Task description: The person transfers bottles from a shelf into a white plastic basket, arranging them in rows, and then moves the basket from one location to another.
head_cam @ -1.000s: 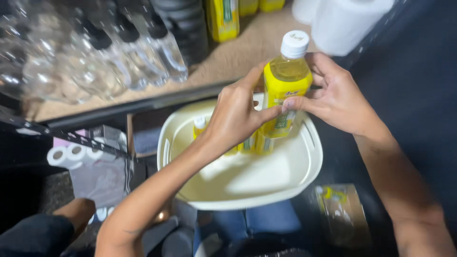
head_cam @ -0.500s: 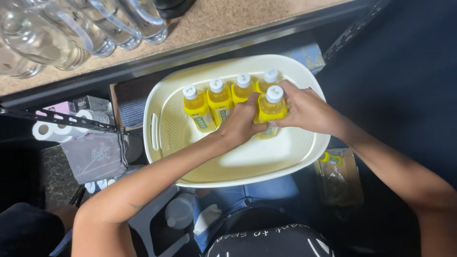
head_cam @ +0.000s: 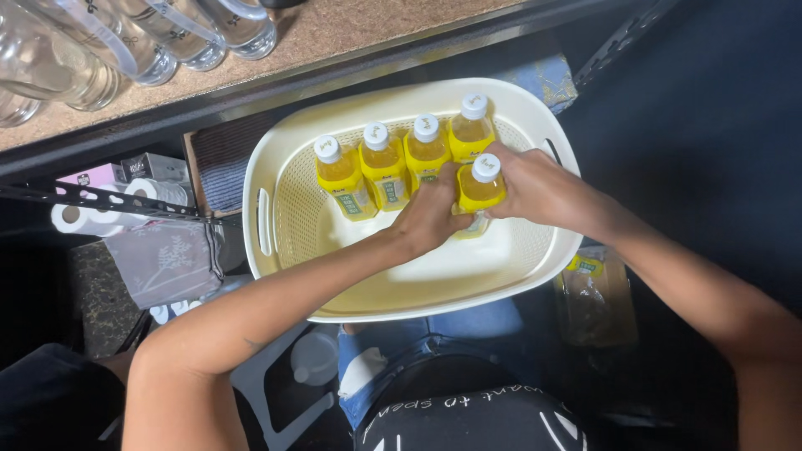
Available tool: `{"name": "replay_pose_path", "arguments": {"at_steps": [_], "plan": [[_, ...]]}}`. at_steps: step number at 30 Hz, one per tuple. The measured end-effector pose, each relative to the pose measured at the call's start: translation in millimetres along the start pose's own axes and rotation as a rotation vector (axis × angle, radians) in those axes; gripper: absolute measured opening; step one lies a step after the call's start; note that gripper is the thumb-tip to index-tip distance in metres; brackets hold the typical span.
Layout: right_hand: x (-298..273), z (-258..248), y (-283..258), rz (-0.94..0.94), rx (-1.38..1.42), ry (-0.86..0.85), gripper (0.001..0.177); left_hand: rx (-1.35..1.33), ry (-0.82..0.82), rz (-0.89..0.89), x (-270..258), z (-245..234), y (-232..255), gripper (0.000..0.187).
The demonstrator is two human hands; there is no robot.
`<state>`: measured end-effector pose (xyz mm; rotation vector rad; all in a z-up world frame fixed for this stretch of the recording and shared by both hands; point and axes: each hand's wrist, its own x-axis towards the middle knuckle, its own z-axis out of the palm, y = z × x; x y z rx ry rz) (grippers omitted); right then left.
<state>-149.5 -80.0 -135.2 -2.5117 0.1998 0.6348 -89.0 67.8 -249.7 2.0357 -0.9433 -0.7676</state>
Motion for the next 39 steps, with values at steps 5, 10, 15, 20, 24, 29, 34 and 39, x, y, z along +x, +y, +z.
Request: {"name": "replay_pose_path", "arguments": {"at_steps": [5,10,15,20,24,29,34,39], "plan": [[-3.5,-8.0,-7.4,0.02,0.016,-0.007,0.063,-0.019,0.006,-0.014,2.7,-1.2,1.6,0.06],[-9.7,-14.1,-19.8,0.049,-0.003,-0.051,0.066,-0.005,-0.022,-0.018,4.2,-1.5,-1.0,0.061],[-11.0,-19.5,-11.2,0.072,-0.027,-0.103,0.073,0.158,-0.132,-0.117,-3.2,-12.9,10.2,0.071],[-26.5,-37.7,-10.7,-0.009,-0.01,0.03,0.066,0.225,-0.096,-0.074,-16.8,-44.1,39.3,0.068],[-43.5,-65.2,-29.3,-0.103,0.155,0.241,0.056,-0.029,0.125,0.12,-31.4,-79.9,71.6,0.055],[-12.7,-89.3,-21.0,-0.426,0.408,0.487,0.055,-0.144,0.497,0.307,-52.4,-126.0,133.3,0.063],[35.5,-125.5,-43.3,-0.647,0.585,0.624,0.055,-0.124,0.69,0.369,-47.5,-154.4,165.9,0.08],[101.0,-146.1,-56.0,-0.705,0.716,0.674,0.077,-0.115,0.795,0.328,-0.9,-168.8,152.1,0.101]]}}
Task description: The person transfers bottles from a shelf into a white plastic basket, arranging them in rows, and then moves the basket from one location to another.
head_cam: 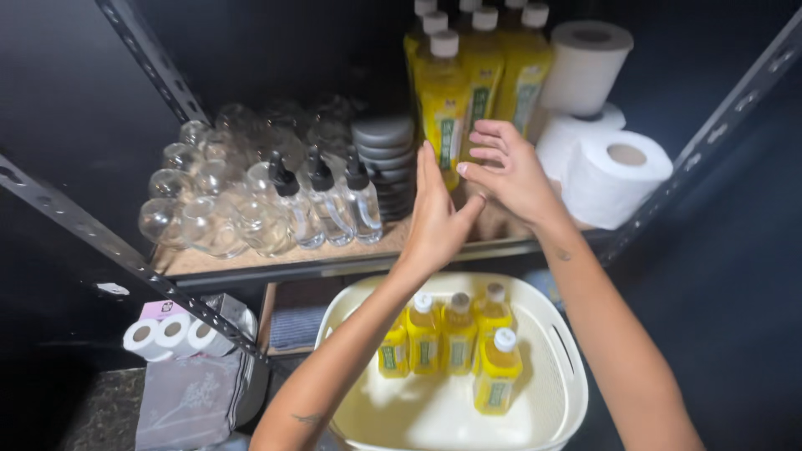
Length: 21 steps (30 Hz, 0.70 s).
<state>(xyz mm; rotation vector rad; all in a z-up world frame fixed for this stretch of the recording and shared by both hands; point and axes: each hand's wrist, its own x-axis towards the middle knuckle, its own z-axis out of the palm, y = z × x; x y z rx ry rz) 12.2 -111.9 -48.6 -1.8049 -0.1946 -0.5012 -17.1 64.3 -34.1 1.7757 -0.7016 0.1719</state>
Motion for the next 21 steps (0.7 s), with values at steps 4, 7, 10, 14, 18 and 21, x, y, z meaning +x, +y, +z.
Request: {"name": "replay_pose_path", "arguments": {"at_steps": [4,7,10,14,18,21], "plan": [[24.5,15.7,5.5,-0.02,0.0,0.003,0.086,0.002,0.025,0.012,12.2,4.9,-6.3,0.105],[30.4,23.3,3.8,-0.088,0.046,0.035,0.076,-0.029,0.02,-0.002,19.7,4.1,-6.4,0.103],[32.8,28.3,1.4,-0.06,0.037,0.053,0.068,-0.01,-0.007,-0.057,27.2,4.9,-14.7,0.104],[37.8,33.3,6.4,-0.035,0.042,0.05,0.076,0.015,-0.008,-0.078,35.4,6.4,-21.8,0.099],[43.1,35.2,6.2,0.029,0.075,0.035,0.076,0.003,-0.014,-0.116,43.0,8.8,-27.5,0.095],[48.6,33.0,10.6,0.005,0.067,0.046,0.068,0.007,0.009,-0.093,40.4,8.5,-21.4,0.092]]}}
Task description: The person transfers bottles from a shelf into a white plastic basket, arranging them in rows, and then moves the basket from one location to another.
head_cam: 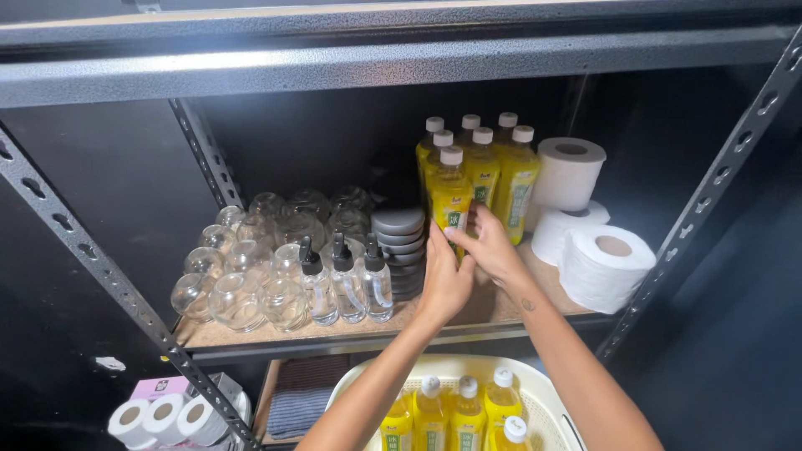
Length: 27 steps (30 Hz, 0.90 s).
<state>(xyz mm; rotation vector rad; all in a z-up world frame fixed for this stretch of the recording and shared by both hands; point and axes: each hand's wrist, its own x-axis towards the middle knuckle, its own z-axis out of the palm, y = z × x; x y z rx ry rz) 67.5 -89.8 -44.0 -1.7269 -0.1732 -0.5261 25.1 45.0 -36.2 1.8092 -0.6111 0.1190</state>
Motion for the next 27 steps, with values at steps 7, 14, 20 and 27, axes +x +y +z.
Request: {"name": "replay_pose_path", "arguments": {"at_steps": [7,14,20,27], "plan": [[-17.0,-1.5,-22.6,-0.033,-0.077,0.002,0.058,0.047,0.041,0.045,-15.8,-3.2,5.2,0.085],[-46.4,-4.1,-52.5,-0.063,-0.054,-0.048,0.059,0.083,0.077,0.141,-39.9,-11.1,13.7,0.073],[-60.7,-8.9,-63.7,-0.106,-0.07,-0.075,0.081,0.06,0.083,0.134,-40.7,-7.4,3.9,0.063],[-62.8,-17.1,-50.2,-0.2,-0.012,-0.079,0.065,-0.019,0.089,0.19,-44.8,-12.3,15.0,0.048]]}}
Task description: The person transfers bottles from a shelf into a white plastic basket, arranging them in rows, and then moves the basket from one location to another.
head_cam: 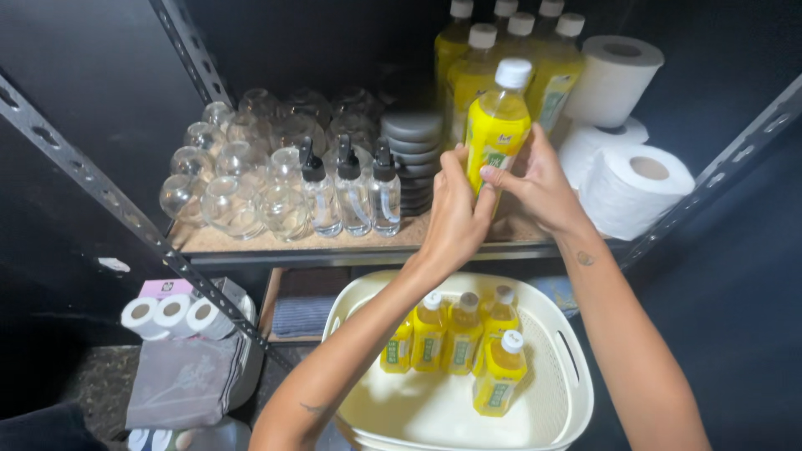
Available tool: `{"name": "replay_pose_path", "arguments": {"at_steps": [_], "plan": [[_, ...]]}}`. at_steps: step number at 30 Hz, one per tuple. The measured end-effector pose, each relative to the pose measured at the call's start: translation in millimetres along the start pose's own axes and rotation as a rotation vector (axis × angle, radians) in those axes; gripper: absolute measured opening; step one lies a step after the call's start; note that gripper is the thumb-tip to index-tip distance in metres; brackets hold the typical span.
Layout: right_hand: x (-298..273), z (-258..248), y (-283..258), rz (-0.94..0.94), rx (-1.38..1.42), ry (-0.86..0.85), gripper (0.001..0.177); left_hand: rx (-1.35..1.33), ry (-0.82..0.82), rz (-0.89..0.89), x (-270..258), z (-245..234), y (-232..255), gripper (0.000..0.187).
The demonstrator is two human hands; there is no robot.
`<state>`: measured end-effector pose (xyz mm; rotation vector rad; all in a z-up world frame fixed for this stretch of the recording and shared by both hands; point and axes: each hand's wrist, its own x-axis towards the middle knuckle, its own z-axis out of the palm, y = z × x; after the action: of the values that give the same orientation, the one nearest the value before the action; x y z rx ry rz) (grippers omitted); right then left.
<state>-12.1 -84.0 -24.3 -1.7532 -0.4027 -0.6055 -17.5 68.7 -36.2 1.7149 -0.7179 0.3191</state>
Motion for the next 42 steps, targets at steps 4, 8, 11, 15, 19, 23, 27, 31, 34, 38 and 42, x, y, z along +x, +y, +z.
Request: {"name": "replay_pose_path", "arguments": {"at_steps": [4,8,11,15,19,23,27,31,34,38,42], "plan": [[-14.3,-2.9,-12.9,0.007,-0.019,-0.003,0.064,-0.029,-0.032,-0.019,-7.9,-11.3,8.0,0.047],[-39.2,-6.5,-42.3,0.026,-0.035,-0.062,0.064,-0.028,-0.098,0.096,-21.7,-31.0,18.0,0.047],[-57.1,-6.1,-63.5,0.092,0.001,-0.119,0.067,-0.021,-0.139,0.141,-33.1,-46.5,26.7,0.049],[-83.7,-0.2,-79.8,0.233,-0.059,-0.161,0.065,-0.187,-0.251,0.003,-53.8,-58.8,29.0,0.069],[-114.4,12.8,-67.6,0.349,-0.1,-0.213,0.066,-0.013,-0.364,-0.058,-78.8,-64.7,15.6,0.077],[-140.7,21.7,-36.8,0.418,-0.282,-0.306,0.08,0.076,-0.484,-0.072,-102.5,-53.8,-23.9,0.07],[-149.4,29.2,-19.2,0.648,-0.514,-0.483,0.089,0.11,-0.592,-0.254,-123.7,-37.5,-59.8,0.067],[-137.2,37.7,-39.8,0.725,-0.515,-0.693,0.069,0.044,-0.628,-0.337,-143.6,-19.0,-90.3,0.071],[-131.0,37.4,-41.6,0.777,-0.507,-0.743,0.069,0.032,-0.67,-0.38,-156.1,-10.2,-100.5,0.068],[-139.0,23.6,-15.9,0.568,-0.581,-0.711,0.042,0.093,-0.71,-0.464,-176.3,4.7,-121.7,0.065],[-141.3,28.2,-7.2,0.537,-0.612,-0.747,0.037,0.065,-0.707,-0.548,-188.5,13.6,-131.5,0.061]]}}
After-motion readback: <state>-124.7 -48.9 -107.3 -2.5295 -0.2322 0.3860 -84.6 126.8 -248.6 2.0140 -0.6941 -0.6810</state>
